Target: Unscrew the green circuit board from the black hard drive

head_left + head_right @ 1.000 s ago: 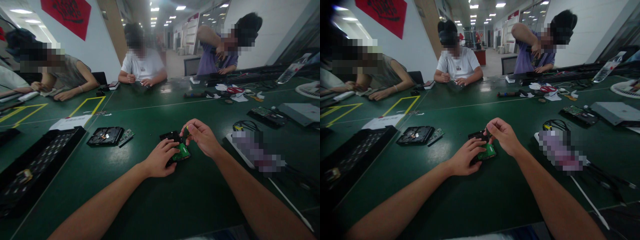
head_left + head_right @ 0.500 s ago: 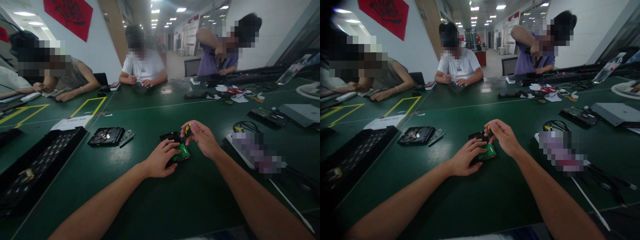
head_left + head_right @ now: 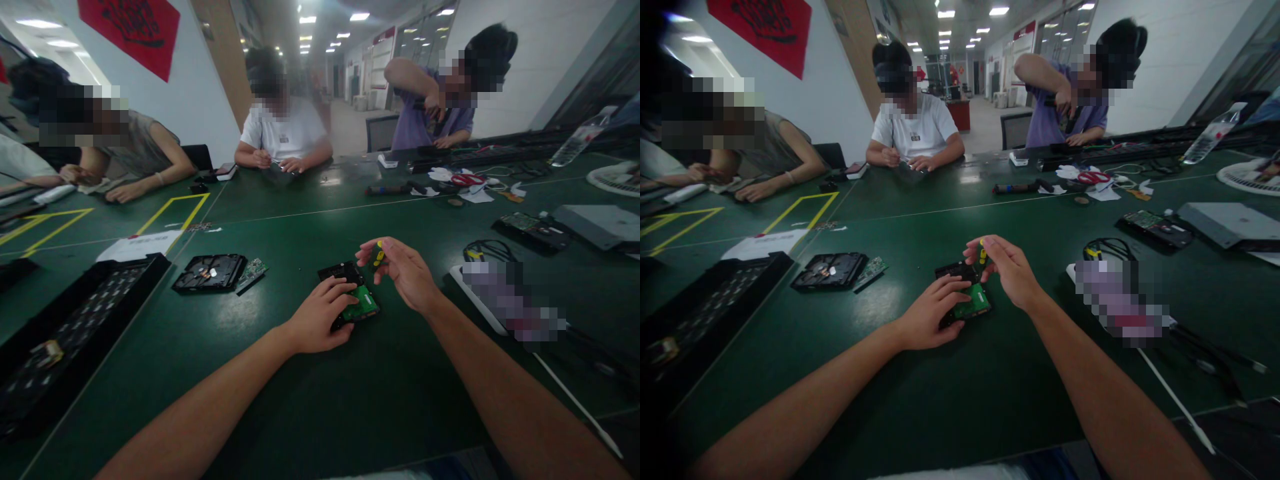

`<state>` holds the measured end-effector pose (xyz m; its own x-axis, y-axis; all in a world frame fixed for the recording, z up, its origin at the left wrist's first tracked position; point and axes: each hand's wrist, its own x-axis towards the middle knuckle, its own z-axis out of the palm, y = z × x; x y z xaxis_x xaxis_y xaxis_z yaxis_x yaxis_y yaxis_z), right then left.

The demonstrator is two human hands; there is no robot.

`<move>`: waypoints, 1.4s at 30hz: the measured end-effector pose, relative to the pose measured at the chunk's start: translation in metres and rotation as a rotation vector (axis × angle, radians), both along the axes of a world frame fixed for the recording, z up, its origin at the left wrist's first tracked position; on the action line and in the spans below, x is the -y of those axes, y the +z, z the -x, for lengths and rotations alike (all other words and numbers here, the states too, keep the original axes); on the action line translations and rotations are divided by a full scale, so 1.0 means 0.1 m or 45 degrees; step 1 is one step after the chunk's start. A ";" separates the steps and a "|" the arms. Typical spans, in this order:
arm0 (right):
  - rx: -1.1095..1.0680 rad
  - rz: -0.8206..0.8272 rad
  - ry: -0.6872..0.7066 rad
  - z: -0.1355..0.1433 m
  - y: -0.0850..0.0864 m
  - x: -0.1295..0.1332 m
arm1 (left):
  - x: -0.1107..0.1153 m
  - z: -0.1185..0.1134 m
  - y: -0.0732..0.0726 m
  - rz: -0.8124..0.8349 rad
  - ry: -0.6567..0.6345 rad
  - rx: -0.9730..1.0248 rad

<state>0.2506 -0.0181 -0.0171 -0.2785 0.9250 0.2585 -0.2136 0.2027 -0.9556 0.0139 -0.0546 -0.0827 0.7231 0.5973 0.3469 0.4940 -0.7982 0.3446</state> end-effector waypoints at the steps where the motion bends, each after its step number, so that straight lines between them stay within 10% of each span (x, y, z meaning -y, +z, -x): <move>1: 0.007 -0.004 -0.005 0.00 0.00 0.00 | 0.00 0.00 0.00 0.001 0.001 0.002; 42: -0.054 -0.008 0.007 0.03 -0.02 0.01 | -0.01 0.01 0.00 0.006 0.009 -0.013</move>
